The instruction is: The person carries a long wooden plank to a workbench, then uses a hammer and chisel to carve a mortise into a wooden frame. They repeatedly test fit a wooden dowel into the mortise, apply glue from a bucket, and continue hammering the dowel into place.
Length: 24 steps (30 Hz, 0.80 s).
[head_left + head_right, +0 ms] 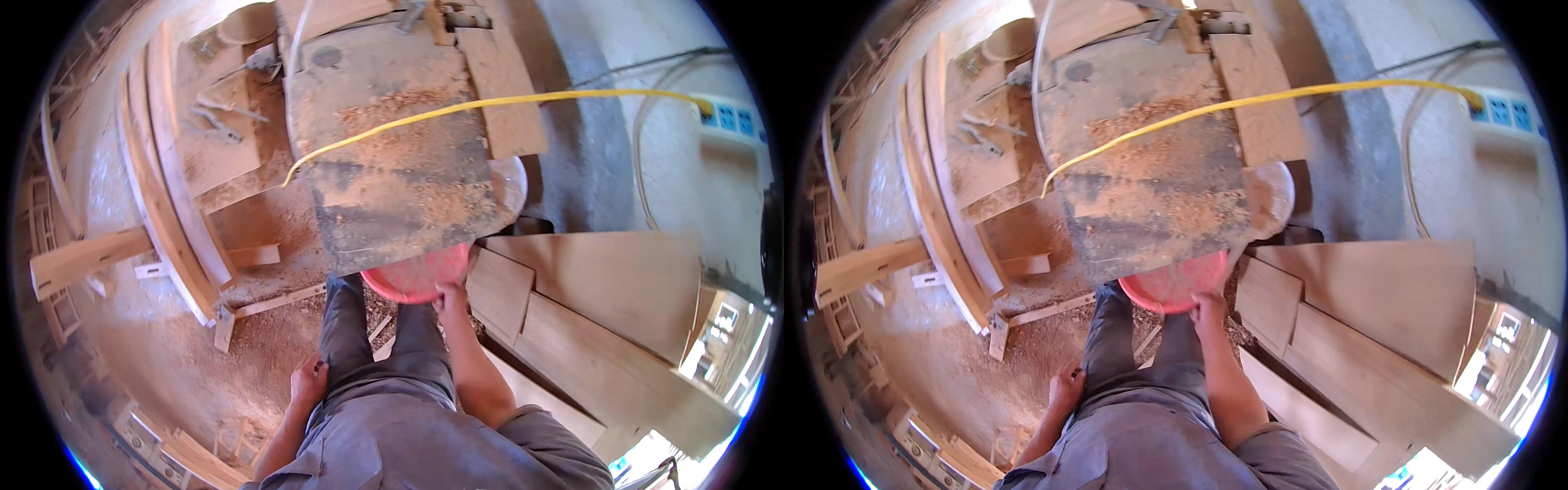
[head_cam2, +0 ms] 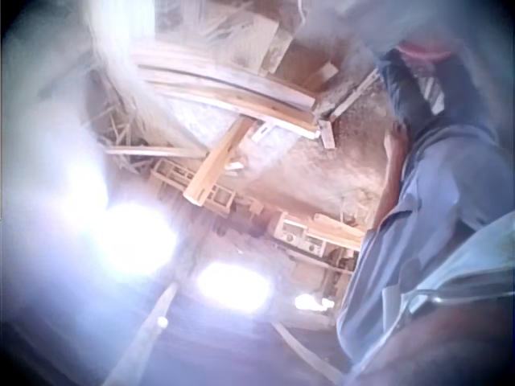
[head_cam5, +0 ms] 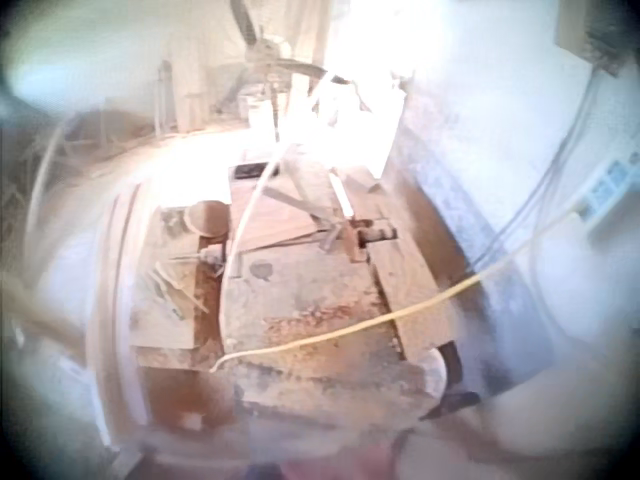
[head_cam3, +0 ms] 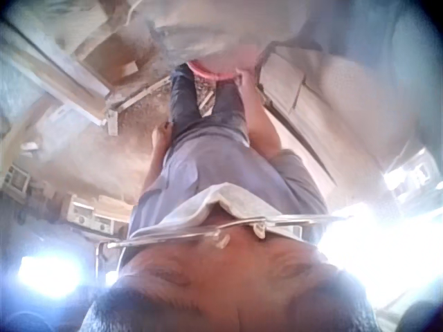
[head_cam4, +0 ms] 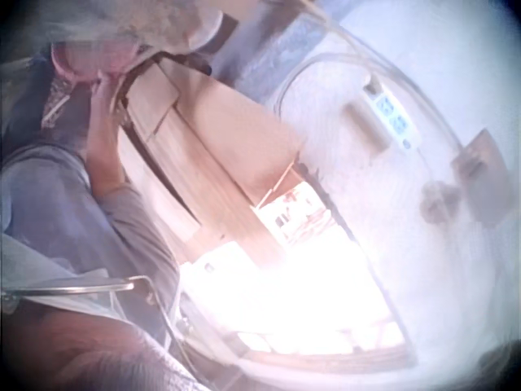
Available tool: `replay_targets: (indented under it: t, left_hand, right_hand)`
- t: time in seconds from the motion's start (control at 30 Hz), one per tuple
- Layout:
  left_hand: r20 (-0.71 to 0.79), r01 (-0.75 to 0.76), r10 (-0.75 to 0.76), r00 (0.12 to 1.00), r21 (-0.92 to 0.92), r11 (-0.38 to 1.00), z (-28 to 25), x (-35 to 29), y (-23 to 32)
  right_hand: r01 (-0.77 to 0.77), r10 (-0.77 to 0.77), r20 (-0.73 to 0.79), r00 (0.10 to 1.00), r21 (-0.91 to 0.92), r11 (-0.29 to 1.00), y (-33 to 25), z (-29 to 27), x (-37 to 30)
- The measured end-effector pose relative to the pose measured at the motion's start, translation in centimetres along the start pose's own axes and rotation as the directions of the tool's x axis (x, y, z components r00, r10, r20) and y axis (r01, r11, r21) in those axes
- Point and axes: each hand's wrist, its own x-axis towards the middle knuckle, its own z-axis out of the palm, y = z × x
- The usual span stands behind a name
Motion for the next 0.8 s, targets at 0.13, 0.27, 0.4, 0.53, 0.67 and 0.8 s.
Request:
replay_targets:
  t: [0.13,0.27,0.4,0.53,0.67,0.8]
  left_hand:
    - [-0.189,-0.471,0.468,0.863,0.033,0.882,0.1,1.8,7.3]
    - [-0.173,-0.843,0.859,0.481,0.176,0.508,0.5,5.3,22.4]
    - [0.091,-0.955,0.974,0.209,0.234,0.183,3.5,10.5,36.4]
    - [0.219,-0.872,0.948,0.233,0.478,0.104,7.4,17.3,42.0]
    - [0.398,-0.804,0.817,0.418,0.581,0.128,2.5,17.7,42.5]
    - [0.121,-0.607,0.814,0.568,0.73,0.315,-3.9,18.7,38.7]
  right_hand:
    - [0.078,-0.064,-0.144,0.987,0.092,0.993,-2.9,-12.8,-9.6]
    - [0.124,0.022,-0.46,0.888,0.285,0.95,-4.8,-22.6,-14.4]
    - [0.232,-0.001,-0.487,0.873,0.413,0.881,-6.1,-24.4,-17.1]
    - [0.241,0.013,-0.456,0.89,0.495,0.835,-7.8,-22.2,-18.7]
    - [0.252,-0.086,-0.331,0.94,0.502,0.827,-7.9,-22.9,-18.6]
    - [0.185,-0.141,-0.121,0.983,0.569,0.801,-9.2,-21.4,-17.6]
